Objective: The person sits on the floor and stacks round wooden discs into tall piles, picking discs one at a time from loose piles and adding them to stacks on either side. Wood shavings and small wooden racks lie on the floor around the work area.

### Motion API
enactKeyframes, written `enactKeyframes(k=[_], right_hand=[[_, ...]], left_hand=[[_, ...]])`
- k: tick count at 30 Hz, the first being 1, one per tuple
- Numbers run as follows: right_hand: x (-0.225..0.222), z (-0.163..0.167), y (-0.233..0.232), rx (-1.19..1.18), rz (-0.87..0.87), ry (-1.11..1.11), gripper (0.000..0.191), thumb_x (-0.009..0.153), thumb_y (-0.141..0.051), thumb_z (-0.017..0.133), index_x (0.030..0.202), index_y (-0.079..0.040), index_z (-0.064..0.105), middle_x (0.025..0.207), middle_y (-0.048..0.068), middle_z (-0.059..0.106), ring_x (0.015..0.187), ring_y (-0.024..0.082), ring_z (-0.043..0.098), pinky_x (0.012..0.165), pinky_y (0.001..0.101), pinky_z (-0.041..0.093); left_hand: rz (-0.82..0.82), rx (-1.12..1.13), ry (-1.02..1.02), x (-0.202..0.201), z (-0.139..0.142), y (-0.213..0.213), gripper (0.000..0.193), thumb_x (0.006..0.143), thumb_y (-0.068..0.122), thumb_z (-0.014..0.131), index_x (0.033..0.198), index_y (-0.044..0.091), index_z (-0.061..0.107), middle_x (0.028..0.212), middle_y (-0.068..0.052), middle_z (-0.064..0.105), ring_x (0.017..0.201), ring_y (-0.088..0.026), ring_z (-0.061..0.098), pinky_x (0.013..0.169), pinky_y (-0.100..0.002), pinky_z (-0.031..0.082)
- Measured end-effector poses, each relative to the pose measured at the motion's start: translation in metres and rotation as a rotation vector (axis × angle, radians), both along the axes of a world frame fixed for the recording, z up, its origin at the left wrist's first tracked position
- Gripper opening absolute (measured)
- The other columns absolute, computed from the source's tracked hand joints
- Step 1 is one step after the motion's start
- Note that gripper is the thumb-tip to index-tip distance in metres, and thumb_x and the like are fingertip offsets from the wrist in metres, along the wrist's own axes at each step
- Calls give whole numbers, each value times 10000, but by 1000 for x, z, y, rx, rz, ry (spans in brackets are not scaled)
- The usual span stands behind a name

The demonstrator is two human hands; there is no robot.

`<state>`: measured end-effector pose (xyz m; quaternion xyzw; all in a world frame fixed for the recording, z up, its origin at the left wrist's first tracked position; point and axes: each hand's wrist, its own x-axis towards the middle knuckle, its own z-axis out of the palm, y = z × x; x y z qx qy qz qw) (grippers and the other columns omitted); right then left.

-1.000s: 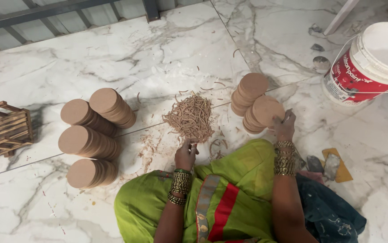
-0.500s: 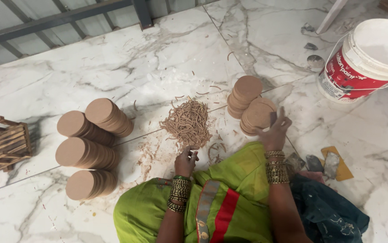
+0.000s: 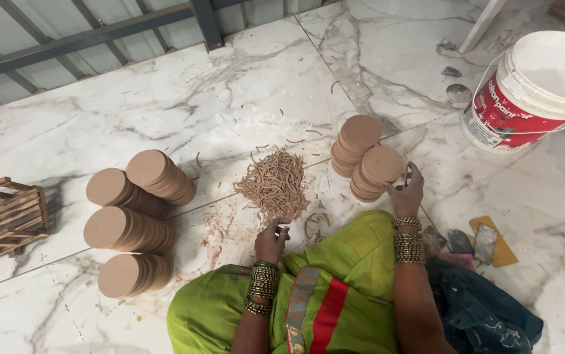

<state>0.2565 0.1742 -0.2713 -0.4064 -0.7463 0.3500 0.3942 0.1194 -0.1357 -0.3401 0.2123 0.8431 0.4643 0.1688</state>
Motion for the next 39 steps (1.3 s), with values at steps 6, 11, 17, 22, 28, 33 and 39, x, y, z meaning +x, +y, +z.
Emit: enactKeyframes(k=[6,11,17,22,28,33,39], right_hand=[[-2,6,-1,2,78,172,865,701,-71,897,1462,-7,488,1409,173,487,1155,240,651,821,302,650],[-5,7,7,141,46,69,851,674,-73,935,1425,6,542,1354,177,526,1183,271,627,893,323,620],[3,0,2,99,-5,196,785,775,-82,883,1465,-4,517,1387,168,533,1205,254,600,891,330,602],[-3,-5,-41,194,-73,459,625,1026,-63,708,1587,-22,437,1495,153,556,1234,218,618,949,337,588],[-60,-21,-135,303,208,283,567,966,-19,669,1498,18,478,1346,194,589,1134,274,643,927,393,552],[-96,-42,-192,226,427,128,577,893,-49,711,1439,-20,527,1241,213,592,893,285,673,784,398,546],[-106,-56,-225,392,422,36,574,874,-73,780,1403,-36,560,1222,195,625,1038,332,660,873,430,536]], left_hand=[[-12,-37,63,2,1,3,192,933,242,675,1120,260,717,734,16,768,571,-148,700,567,-344,535],[-17,-67,34,5,2,6,198,926,267,676,1121,284,709,747,25,770,581,-173,712,581,-356,536],[-53,-131,107,6,4,-3,208,911,319,705,1115,281,696,759,21,774,681,-183,736,617,-387,543],[74,-280,439,-26,19,-36,243,912,337,724,1132,244,676,844,1,761,757,-237,720,630,-418,555],[494,-425,564,-114,65,-114,559,862,409,786,1328,166,595,1256,-105,633,1119,-332,612,892,-483,529],[924,-574,562,-188,118,-206,1001,759,531,817,1591,208,364,1665,-195,244,1492,-458,246,1190,-598,271],[1017,-692,219,-207,130,-271,1008,734,669,807,1531,243,362,1618,-210,226,1477,-506,178,1094,-711,281]])
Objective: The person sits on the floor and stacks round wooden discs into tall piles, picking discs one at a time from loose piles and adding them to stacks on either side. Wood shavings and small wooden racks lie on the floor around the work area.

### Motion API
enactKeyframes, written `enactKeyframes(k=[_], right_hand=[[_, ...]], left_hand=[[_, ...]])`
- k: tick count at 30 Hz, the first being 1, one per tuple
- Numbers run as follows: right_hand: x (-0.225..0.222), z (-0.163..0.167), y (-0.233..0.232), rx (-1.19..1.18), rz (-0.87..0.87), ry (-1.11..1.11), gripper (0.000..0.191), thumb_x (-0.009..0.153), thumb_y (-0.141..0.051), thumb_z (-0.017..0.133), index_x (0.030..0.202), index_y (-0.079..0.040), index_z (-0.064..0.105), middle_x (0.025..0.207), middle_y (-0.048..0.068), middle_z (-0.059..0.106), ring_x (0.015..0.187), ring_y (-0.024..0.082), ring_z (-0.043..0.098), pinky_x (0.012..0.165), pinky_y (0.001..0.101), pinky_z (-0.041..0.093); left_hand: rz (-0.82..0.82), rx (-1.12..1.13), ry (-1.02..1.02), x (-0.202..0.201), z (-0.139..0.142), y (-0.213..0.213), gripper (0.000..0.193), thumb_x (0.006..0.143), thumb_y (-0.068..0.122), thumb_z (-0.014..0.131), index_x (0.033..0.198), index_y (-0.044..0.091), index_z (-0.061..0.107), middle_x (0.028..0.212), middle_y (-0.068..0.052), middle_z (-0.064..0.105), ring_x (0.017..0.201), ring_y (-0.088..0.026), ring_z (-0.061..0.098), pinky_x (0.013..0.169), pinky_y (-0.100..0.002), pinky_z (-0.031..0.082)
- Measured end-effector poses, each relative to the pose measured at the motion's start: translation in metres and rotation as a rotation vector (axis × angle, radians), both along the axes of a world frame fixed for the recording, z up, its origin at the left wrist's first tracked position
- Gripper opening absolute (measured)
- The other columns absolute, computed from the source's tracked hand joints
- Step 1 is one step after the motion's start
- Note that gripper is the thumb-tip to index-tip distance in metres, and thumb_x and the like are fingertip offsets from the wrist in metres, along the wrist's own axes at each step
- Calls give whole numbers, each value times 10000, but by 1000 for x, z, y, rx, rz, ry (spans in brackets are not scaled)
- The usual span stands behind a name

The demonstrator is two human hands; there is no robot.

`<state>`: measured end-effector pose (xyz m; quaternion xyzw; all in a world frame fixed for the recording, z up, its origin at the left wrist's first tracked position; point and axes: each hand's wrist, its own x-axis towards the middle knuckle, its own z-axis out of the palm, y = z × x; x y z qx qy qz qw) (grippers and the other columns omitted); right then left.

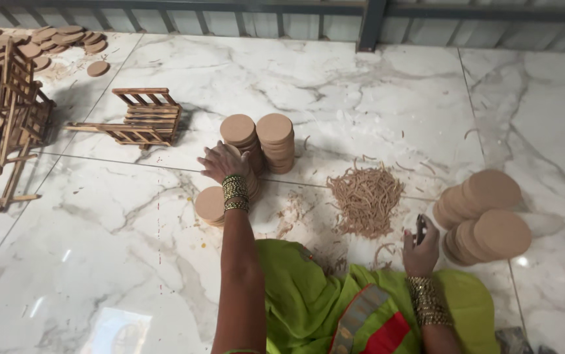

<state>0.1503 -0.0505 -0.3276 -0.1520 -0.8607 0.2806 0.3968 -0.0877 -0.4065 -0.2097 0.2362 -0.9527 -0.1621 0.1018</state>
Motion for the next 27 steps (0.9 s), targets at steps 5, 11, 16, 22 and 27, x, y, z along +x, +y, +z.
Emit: enactKeyframes(k=[5,11,16,22,27], right_hand=[[-2,-4,-17,-196,102,-35,553,903,-79,733,1422,-41,546,1253,170,636,1037,275,678,868,386,549],[-6,3,-23,-323,239,-43,548,936,-147,717,1445,-58,536,1274,159,624,1059,277,664,838,340,555],[-3,19,-61,-90,472,19,464,1055,-272,601,1464,-68,526,1377,176,597,1277,342,601,1051,450,499],[5,54,-95,99,445,-99,592,970,-300,630,1480,-41,480,1393,247,521,1241,402,559,939,451,522],[-6,70,-58,-285,618,-137,487,1021,-203,690,1452,-57,518,1416,123,622,1330,257,646,1073,365,537]], left_hand=[[8,127,371,13,-8,-14,778,826,587,785,1483,267,519,1512,-148,463,1403,-371,449,1118,-573,406],[-121,2272,844,52,-46,47,671,909,627,622,1375,145,582,1284,-47,660,1166,-209,649,961,-358,575],[-77,2398,10,87,-105,134,475,990,639,547,1107,182,606,742,-1,597,458,-173,506,327,-316,405],[-444,1519,424,152,-116,200,248,1130,299,518,1138,72,617,884,-105,660,738,-199,588,646,-340,499],[-745,1032,376,179,-99,200,182,1057,172,542,1140,50,649,855,-111,682,741,-190,631,694,-328,514]])
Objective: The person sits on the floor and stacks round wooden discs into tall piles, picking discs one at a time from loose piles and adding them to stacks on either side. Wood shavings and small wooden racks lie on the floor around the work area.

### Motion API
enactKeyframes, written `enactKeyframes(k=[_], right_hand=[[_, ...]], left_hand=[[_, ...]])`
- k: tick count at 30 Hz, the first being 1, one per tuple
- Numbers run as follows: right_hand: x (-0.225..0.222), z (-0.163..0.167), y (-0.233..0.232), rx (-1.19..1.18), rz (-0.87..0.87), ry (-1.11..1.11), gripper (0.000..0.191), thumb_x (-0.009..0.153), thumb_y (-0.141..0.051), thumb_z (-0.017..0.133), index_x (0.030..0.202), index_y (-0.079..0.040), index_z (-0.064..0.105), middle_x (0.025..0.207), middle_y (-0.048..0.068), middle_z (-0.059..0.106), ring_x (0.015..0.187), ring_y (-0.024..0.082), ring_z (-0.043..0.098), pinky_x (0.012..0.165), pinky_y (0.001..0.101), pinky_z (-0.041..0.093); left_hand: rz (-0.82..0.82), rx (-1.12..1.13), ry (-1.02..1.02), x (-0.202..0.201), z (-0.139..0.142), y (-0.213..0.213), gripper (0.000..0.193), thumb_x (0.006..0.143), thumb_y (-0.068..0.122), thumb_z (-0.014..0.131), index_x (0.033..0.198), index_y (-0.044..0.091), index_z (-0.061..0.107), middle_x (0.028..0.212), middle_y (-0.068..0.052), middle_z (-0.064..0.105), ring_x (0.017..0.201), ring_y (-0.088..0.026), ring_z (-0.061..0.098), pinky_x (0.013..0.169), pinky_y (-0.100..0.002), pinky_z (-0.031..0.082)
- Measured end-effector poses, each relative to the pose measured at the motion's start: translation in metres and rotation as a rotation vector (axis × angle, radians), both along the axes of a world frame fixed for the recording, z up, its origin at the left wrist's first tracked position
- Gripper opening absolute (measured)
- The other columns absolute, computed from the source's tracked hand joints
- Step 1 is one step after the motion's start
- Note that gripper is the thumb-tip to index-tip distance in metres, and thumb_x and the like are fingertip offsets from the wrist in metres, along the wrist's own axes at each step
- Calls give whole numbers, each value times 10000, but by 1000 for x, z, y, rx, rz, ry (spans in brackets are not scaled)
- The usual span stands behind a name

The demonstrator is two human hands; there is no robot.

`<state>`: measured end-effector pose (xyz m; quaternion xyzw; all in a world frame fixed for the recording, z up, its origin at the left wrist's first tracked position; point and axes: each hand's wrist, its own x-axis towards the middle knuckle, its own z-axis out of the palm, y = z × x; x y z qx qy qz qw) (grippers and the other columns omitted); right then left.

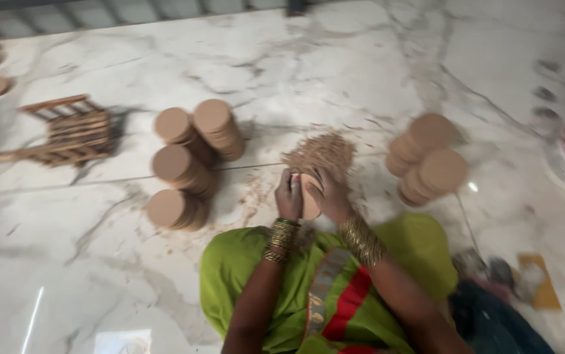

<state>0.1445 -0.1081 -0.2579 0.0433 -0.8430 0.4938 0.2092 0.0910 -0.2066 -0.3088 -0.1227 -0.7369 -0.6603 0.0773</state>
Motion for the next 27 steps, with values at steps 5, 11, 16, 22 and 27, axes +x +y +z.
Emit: enactKeyframes(k=[5,11,16,22,27], right_hand=[[17,-4,45,-772,236,-228,628,850,-71,747,1429,-44,505,1402,95,553,1281,173,541,1047,314,485],[56,-1,135,-475,-501,84,391,968,-91,730,1338,-3,639,1287,105,662,1098,211,631,937,357,569],[88,2,211,-765,-771,376,565,925,-5,661,1446,-11,442,1249,104,631,980,187,700,667,305,620],[122,-4,239,-318,-1052,-166,611,883,-80,732,1463,-113,541,1080,67,706,831,219,684,662,360,542],[129,-7,254,115,-1192,-114,651,805,-117,819,1412,-93,585,1067,149,702,975,319,682,860,443,521]], left_hand=[[-108,147,69,-3,-13,15,115,1077,104,576,1146,67,659,901,-59,681,796,-115,601,701,-265,501],[-63,384,-508,-20,-12,-2,156,1051,137,526,1141,106,650,718,-3,594,404,-54,417,335,-226,291],[-159,403,-524,-9,-3,7,167,1048,134,527,1146,87,654,719,5,589,413,-36,392,355,-217,288],[-199,350,-501,-7,-6,14,180,1048,128,520,1133,79,670,717,6,593,411,-33,376,361,-215,278],[-191,245,-446,-11,-16,32,179,1047,130,525,1114,73,681,716,11,600,452,-37,399,406,-216,306]])
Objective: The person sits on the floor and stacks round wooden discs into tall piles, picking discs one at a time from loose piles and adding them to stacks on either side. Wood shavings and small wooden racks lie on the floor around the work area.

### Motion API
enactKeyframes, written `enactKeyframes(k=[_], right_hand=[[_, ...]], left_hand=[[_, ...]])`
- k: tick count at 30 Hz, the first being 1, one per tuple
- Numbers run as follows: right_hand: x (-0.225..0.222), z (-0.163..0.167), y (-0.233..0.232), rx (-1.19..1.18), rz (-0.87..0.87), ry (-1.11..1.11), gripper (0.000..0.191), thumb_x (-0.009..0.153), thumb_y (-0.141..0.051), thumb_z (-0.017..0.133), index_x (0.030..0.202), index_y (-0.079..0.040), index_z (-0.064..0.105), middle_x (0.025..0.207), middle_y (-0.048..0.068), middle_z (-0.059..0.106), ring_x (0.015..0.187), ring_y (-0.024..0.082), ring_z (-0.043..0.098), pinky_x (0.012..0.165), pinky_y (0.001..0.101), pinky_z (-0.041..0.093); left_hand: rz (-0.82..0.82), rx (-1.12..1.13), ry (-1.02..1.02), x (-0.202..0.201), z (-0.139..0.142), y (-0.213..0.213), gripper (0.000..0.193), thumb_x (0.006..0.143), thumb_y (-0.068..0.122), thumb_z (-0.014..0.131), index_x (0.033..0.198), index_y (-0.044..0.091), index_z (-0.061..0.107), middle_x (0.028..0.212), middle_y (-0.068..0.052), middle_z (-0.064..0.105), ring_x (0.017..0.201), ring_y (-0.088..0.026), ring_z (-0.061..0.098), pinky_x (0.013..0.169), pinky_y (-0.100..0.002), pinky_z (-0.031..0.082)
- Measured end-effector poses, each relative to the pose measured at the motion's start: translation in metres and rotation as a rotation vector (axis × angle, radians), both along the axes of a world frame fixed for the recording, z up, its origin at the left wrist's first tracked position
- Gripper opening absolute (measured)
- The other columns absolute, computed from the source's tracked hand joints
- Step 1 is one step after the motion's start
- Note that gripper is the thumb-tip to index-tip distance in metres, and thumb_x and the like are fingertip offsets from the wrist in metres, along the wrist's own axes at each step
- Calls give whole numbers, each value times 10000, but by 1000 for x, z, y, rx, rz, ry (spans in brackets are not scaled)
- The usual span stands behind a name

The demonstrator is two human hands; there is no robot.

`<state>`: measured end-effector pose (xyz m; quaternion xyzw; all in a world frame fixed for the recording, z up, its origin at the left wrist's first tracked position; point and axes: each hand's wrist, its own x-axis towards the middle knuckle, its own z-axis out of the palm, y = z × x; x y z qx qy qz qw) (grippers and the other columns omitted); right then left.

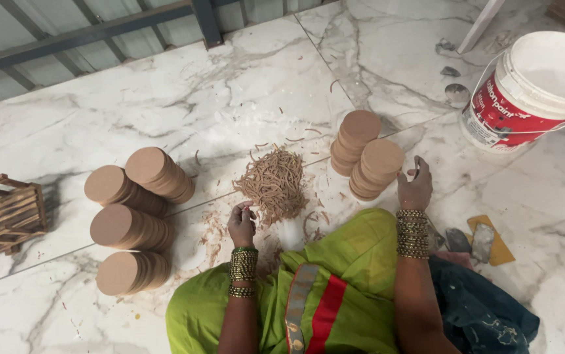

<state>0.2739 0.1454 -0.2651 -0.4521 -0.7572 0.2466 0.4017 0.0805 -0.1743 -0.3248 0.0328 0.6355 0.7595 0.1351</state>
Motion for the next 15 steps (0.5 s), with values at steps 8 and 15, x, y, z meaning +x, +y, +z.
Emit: enactKeyframes(k=[8,15], right_hand=[[-55,40,51,168,110,122,368,1053,-129,575,1402,-14,580,1289,232,680,1155,394,663,974,463,520],[-128,86,65,5,376,-334,413,981,-138,576,1374,-10,573,1177,285,680,1108,449,649,945,503,522]], left_hand=[[39,-389,238,8,9,6,197,1006,114,563,1079,118,746,702,11,663,596,-48,543,558,-226,435],[56,-452,280,5,17,3,191,996,132,580,1068,152,755,686,16,675,581,-49,556,554,-235,438]])
